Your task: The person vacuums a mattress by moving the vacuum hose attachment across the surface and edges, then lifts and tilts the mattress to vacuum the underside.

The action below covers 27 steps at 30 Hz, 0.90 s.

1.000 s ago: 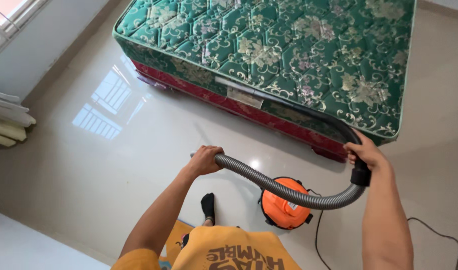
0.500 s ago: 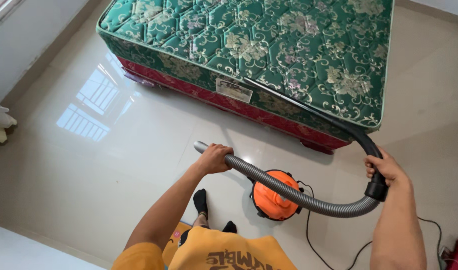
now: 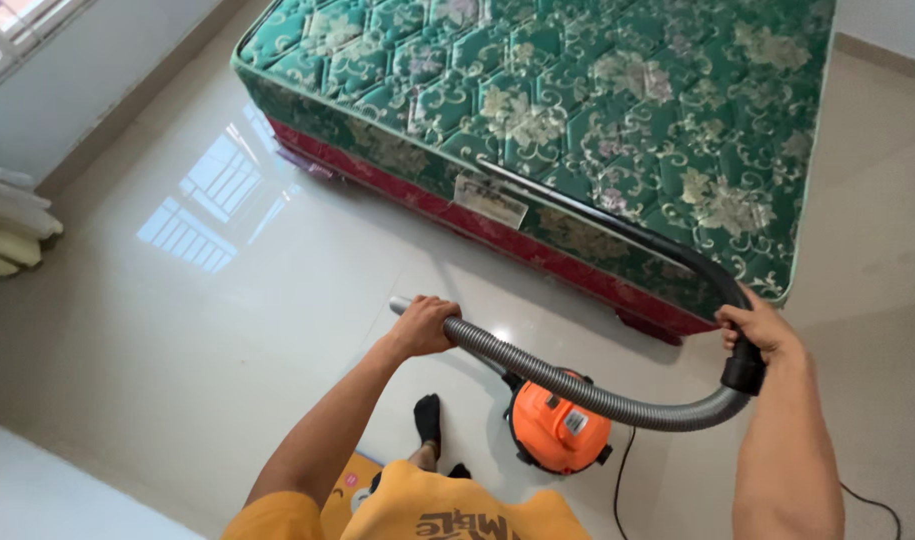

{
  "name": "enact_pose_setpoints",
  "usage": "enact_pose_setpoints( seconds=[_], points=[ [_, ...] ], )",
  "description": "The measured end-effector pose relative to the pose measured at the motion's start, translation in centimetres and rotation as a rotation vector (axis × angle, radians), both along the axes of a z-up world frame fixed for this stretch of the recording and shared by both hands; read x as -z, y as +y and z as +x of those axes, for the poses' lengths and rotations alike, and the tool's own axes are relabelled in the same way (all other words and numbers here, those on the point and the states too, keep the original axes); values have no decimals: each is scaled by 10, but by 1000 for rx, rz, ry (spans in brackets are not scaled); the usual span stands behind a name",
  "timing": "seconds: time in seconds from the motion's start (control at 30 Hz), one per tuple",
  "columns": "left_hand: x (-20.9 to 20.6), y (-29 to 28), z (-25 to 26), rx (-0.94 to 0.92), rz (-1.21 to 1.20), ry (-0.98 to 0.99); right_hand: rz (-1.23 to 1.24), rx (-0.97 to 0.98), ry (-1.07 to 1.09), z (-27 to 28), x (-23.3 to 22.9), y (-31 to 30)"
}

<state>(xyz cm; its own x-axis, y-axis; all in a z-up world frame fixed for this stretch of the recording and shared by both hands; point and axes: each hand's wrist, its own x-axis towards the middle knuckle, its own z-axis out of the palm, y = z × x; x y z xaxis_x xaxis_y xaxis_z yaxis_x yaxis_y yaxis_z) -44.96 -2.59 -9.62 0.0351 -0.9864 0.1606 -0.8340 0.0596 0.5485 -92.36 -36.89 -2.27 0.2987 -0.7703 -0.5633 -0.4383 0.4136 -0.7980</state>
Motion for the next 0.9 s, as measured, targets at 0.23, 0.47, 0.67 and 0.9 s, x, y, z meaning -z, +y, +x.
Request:
enact_pose_setpoints(
  seconds=[0.23, 0.47, 0.67, 0.9],
  points=[
    [11, -21, 25, -17, 53, 5, -55, -75, 51, 76, 19, -31],
    [16, -17, 80, -154, 58, 25, -29, -248, 86, 189, 39, -54],
    [14, 1, 116, -258, 130, 58, -98, -485, 153, 262, 23, -39],
    [25, -10, 104, -235, 46, 140, -60, -307, -149, 200, 10, -69]
  ],
)
